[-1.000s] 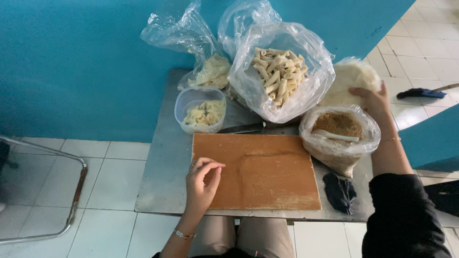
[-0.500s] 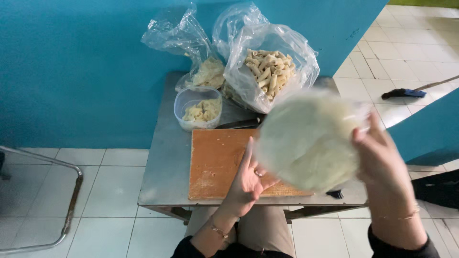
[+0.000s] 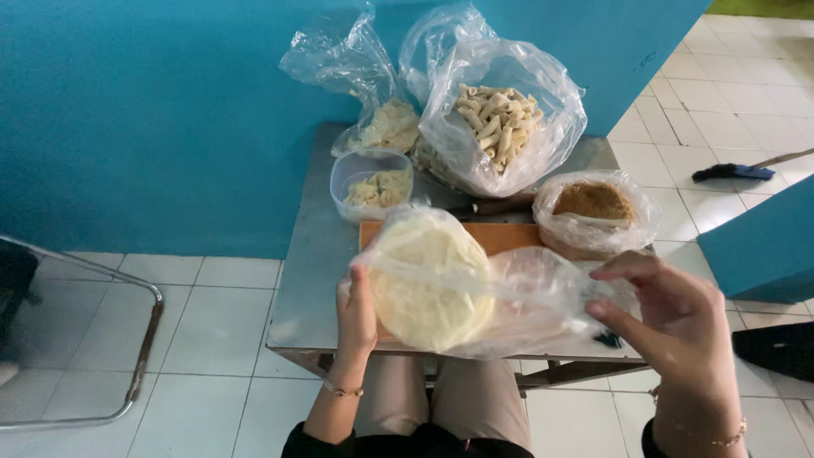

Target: The person sits at a small metal table folding triangular dough wrappers in half and stacking them on a wooden board, at one point scooping filling from a bag with a spoon onto a wrapper. They then take a large round dough sheet, fold it, and cut it into triangular pieces with a knife.

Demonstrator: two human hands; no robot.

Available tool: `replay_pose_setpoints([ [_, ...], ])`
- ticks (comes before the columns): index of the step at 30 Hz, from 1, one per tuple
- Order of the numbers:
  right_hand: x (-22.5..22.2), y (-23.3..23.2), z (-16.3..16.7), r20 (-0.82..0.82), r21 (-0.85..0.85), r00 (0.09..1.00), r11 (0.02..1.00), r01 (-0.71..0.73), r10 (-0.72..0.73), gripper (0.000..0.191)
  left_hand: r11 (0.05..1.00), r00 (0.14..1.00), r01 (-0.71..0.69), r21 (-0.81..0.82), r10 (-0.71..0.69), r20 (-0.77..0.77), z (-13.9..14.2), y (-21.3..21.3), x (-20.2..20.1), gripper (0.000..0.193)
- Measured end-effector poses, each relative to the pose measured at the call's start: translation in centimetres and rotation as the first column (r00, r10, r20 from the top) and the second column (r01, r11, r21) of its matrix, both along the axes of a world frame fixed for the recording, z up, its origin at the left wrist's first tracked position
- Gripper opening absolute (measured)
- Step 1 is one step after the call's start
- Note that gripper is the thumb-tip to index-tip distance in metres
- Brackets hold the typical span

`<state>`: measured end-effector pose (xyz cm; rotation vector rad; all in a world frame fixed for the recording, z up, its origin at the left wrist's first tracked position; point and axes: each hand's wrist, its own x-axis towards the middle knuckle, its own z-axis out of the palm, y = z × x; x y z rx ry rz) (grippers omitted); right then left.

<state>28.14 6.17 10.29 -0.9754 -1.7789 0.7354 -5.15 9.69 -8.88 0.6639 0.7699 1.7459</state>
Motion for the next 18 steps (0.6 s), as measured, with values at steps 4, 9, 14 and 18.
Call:
replay_pose_setpoints([
  [4, 1.4, 0.8, -6.2, -0.392, -0.29, 0.918, 0.955, -0.056, -0.065, 0.025, 0.996, 0.997, 0.062, -0.057, -0.065, -0.051, -0.4, 0.5, 0.1, 0.068],
  [9, 4.3, 0.3, -12.3, -0.849, -0.21, 0.527, 0.94, -0.269, -0.039, 0.025, 0.981, 0.869, 0.195, 0.001, -0.173, 0.465, -1.7, 1.4, -1.9, 0.069],
  [14, 2.5, -1.9, -13.6, -0.315, -0.21, 0.933, 0.946, -0.246, 0.173, 0.021, 0.951, 0.716, 0.194, 0.239, -0.304, 0.628, -1.6, 2.4, -2.2, 0.06],
  [18, -2.9, -3.2, -12.2, 0.357, -0.234, 0.933, 0.961, 0.146, -0.054, 0.046, 0.997, 0.995, 0.039, 0.068, -0.033, -0.092, 1.9, 1.6, -2.6, 0.046],
])
